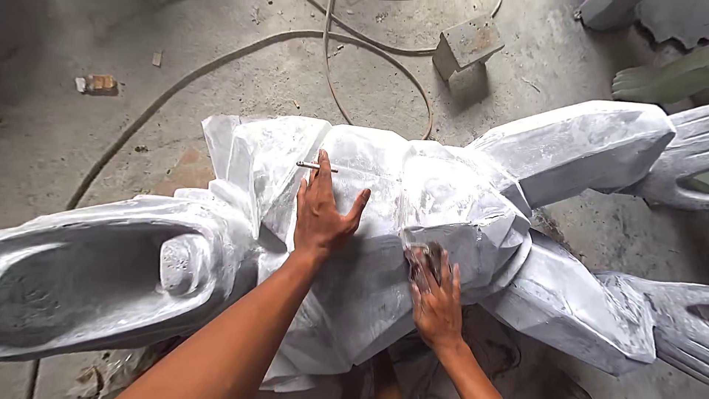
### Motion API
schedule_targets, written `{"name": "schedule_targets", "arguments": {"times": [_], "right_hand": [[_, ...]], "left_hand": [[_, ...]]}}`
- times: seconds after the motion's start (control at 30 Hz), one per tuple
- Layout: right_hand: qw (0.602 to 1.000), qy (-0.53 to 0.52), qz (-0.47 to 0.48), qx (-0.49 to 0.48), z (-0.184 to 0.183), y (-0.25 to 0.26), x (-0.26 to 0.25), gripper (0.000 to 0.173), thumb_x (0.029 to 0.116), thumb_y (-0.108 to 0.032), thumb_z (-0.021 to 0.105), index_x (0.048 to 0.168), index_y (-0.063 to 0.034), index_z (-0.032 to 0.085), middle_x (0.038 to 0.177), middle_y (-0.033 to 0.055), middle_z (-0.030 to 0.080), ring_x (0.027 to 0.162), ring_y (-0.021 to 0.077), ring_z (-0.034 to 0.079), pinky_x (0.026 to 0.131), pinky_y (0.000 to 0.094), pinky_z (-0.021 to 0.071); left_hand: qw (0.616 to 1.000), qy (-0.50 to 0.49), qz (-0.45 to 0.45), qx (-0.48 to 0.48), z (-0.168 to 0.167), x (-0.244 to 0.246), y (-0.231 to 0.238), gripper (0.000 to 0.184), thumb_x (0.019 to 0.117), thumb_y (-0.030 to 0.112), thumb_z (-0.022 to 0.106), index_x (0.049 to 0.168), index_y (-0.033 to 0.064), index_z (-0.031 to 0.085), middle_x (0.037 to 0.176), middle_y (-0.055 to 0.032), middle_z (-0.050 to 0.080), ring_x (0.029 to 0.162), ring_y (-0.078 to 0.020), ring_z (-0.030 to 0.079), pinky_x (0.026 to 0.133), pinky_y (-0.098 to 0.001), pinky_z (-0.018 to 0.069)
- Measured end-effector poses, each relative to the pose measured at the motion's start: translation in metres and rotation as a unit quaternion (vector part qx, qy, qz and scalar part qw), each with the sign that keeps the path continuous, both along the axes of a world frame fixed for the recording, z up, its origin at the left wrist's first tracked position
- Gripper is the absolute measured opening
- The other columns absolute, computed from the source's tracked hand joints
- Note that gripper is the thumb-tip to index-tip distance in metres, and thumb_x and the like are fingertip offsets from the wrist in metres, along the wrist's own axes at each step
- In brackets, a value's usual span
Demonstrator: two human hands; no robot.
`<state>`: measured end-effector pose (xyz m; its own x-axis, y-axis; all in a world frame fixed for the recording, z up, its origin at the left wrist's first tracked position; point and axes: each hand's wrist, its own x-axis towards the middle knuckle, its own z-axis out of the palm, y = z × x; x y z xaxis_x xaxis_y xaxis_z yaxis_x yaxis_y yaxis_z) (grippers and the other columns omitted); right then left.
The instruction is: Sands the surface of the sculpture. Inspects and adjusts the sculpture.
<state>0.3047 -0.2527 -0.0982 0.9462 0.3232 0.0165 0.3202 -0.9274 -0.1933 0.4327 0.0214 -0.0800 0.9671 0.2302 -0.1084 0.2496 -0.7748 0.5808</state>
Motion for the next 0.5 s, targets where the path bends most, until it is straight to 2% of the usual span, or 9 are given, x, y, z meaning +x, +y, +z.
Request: {"name": "schedule_targets", "arguments": {"times": [0.03, 0.07, 0.2, 0.27, 0.3, 0.37, 0.43, 0.47, 0.5], "right_hand": [[1.0, -0.01, 0.013, -0.007, -0.004, -0.004, 0.002, 0.051, 0.1075, -0.039, 0.03, 0.143, -0.0224, 0.064, 0.156, -0.0041, 0.052, 0.154, 0.0333, 0.032, 0.122, 0.0714, 0.0189], [1.0, -0.02, 0.018, -0.009, -0.003, -0.001, 0.012, 0.051, 0.108, -0.04, 0.03, 0.144, -0.0245, 0.063, 0.156, -0.0064, 0.051, 0.154, 0.0317, 0.032, 0.122, 0.0711, 0.0193], [1.0, 0.006, 0.008, 0.011, 0.018, 0.036, 0.069, 0.057, 0.1073, -0.037, 0.027, 0.161, -0.0232, 0.038, 0.171, -0.0089, 0.025, 0.161, 0.0277, 0.004, 0.126, 0.0676, 0.0044], [1.0, 0.012, 0.006, 0.013, 0.019, 0.031, 0.058, 0.058, 0.108, -0.037, 0.026, 0.164, -0.0227, 0.032, 0.172, -0.0092, 0.018, 0.161, 0.0253, 0.0, 0.127, 0.0653, 0.0038], [1.0, 0.007, 0.004, 0.01, 0.015, 0.022, 0.042, 0.058, 0.1079, -0.037, 0.027, 0.164, -0.023, 0.031, 0.172, -0.009, 0.02, 0.161, 0.0248, 0.003, 0.128, 0.0648, 0.0064], [1.0, -0.012, 0.004, 0.005, 0.0, 0.006, 0.015, 0.055, 0.1077, -0.038, 0.029, 0.159, -0.0238, 0.042, 0.17, -0.01, 0.027, 0.161, 0.0249, 0.009, 0.127, 0.0655, 0.0089], [0.999, -0.035, 0.011, -0.001, -0.004, 0.007, 0.025, 0.054, 0.107, -0.039, 0.03, 0.154, -0.0236, 0.052, 0.167, -0.0092, 0.033, 0.16, 0.029, 0.015, 0.125, 0.069, 0.0106], [1.0, -0.029, 0.006, -0.004, 0.003, 0.013, 0.034, 0.055, 0.1068, -0.04, 0.03, 0.155, -0.0234, 0.049, 0.167, -0.0085, 0.033, 0.16, 0.0303, 0.015, 0.124, 0.0695, 0.0103], [1.0, -0.01, 0.001, -0.009, 0.012, 0.022, 0.047, 0.057, 0.1068, -0.039, 0.029, 0.16, -0.0235, 0.042, 0.17, -0.009, 0.026, 0.161, 0.0294, 0.008, 0.125, 0.0686, 0.007]], "left_hand": [[1.0, -0.002, -0.001, 0.005, -0.001, 0.003, 0.001, 0.106, 0.0902, 0.078, 0.046, 0.166, 0.0105, 0.014, 0.168, -0.0119, 0.029, 0.154, -0.0243, 0.031, 0.128, -0.0521, 0.0154], [1.0, 0.001, -0.001, 0.01, -0.002, 0.003, 0.002, 0.108, 0.089, 0.08, 0.046, 0.166, 0.011, 0.015, 0.168, -0.0114, 0.03, 0.154, -0.0239, 0.03, 0.128, -0.0523, 0.0151], [1.0, 0.007, -0.007, 0.01, 0.001, -0.002, 0.0, 0.108, 0.0898, 0.08, 0.045, 0.166, 0.0094, 0.013, 0.166, -0.0141, 0.032, 0.154, -0.0265, 0.031, 0.127, -0.0538, 0.0162], [1.0, 0.003, -0.005, 0.006, 0.002, -0.004, -0.001, 0.107, 0.0905, 0.079, 0.045, 0.166, 0.0107, 0.011, 0.165, -0.0148, 0.035, 0.153, -0.0271, 0.032, 0.127, -0.0546, 0.0175], [1.0, 0.004, -0.006, 0.005, 0.002, -0.006, -0.002, 0.107, 0.0907, 0.079, 0.044, 0.166, 0.0115, 0.01, 0.165, -0.0143, 0.034, 0.153, -0.0266, 0.032, 0.127, -0.0544, 0.0177], [1.0, 0.008, -0.008, 0.007, 0.002, -0.004, -0.003, 0.107, 0.0902, 0.08, 0.043, 0.166, 0.0118, 0.01, 0.167, -0.0132, 0.032, 0.154, -0.0259, 0.03, 0.127, -0.0537, 0.0169], [1.0, 0.009, -0.007, 0.011, 0.001, -0.001, -0.001, 0.11, 0.0886, 0.082, 0.044, 0.166, 0.0109, 0.012, 0.166, -0.0136, 0.033, 0.154, -0.0262, 0.03, 0.127, -0.054, 0.0166], [1.0, 0.013, -0.009, 0.011, 0.001, -0.004, -0.002, 0.11, 0.0883, 0.082, 0.045, 0.166, 0.0107, 0.013, 0.165, -0.0143, 0.034, 0.154, -0.0268, 0.032, 0.127, -0.054, 0.017], [1.0, 0.014, -0.009, 0.012, 0.001, -0.007, -0.003, 0.11, 0.0883, 0.082, 0.045, 0.166, 0.0107, 0.013, 0.165, -0.0145, 0.035, 0.153, -0.0266, 0.033, 0.127, -0.0539, 0.0173]]}}
